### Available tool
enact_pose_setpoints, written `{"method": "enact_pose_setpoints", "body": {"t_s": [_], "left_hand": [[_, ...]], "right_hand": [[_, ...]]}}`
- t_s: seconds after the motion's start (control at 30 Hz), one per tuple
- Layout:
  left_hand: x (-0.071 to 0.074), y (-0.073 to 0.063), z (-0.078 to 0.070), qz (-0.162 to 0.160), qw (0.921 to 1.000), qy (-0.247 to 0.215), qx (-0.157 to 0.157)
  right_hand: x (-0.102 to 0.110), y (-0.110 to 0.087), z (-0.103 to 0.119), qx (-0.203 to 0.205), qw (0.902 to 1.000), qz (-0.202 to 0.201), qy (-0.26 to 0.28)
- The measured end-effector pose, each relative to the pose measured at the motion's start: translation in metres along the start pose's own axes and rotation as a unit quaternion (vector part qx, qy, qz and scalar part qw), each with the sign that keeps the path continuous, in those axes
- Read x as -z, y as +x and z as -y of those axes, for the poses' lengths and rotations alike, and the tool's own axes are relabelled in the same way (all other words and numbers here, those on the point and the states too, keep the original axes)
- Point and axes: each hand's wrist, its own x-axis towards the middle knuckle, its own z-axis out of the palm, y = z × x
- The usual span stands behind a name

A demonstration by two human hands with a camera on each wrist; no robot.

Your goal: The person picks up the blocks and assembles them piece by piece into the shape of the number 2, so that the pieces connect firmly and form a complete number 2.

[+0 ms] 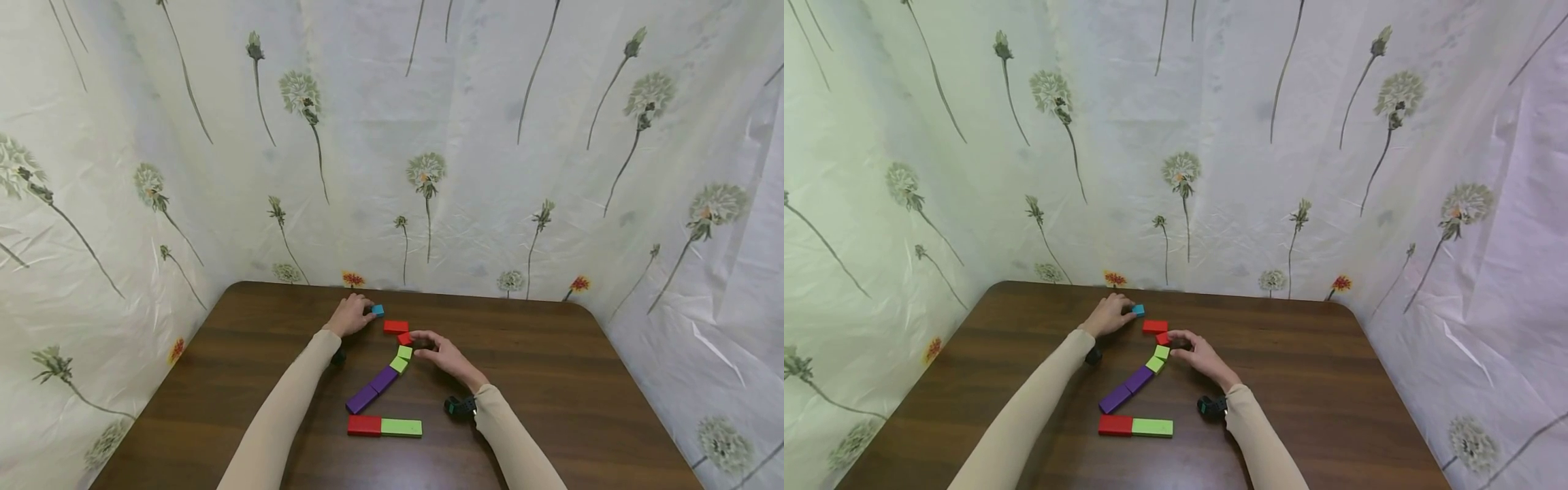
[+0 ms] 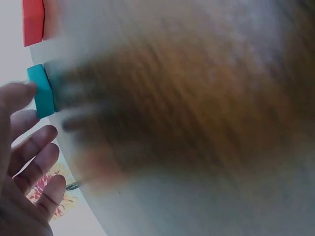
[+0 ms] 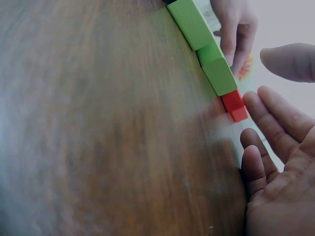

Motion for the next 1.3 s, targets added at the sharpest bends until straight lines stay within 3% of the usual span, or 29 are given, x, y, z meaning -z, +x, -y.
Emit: {"method": "enact_pose_setpoints", "body": {"t_s": [0.37,0.67,1.3], "left_hand": [[-0.001,-0.011,0.004,-0.003,0.9994,-0.034,0.000],[-0.002,-0.024,0.007,-0.021,0.9984,-0.043,-0.030],[-0.001,-0.033,0.002,0.013,0.9959,-0.076,-0.048]], "right_hand": [[0.000,0.000,0.000,-0.008,0.9998,-0.001,0.017],[0.001,-0.003,0.005,0.000,0.9997,0.010,0.021],[-0.002,0.002,-0.004,-0.009,0.9999,0.001,0.007]]}}
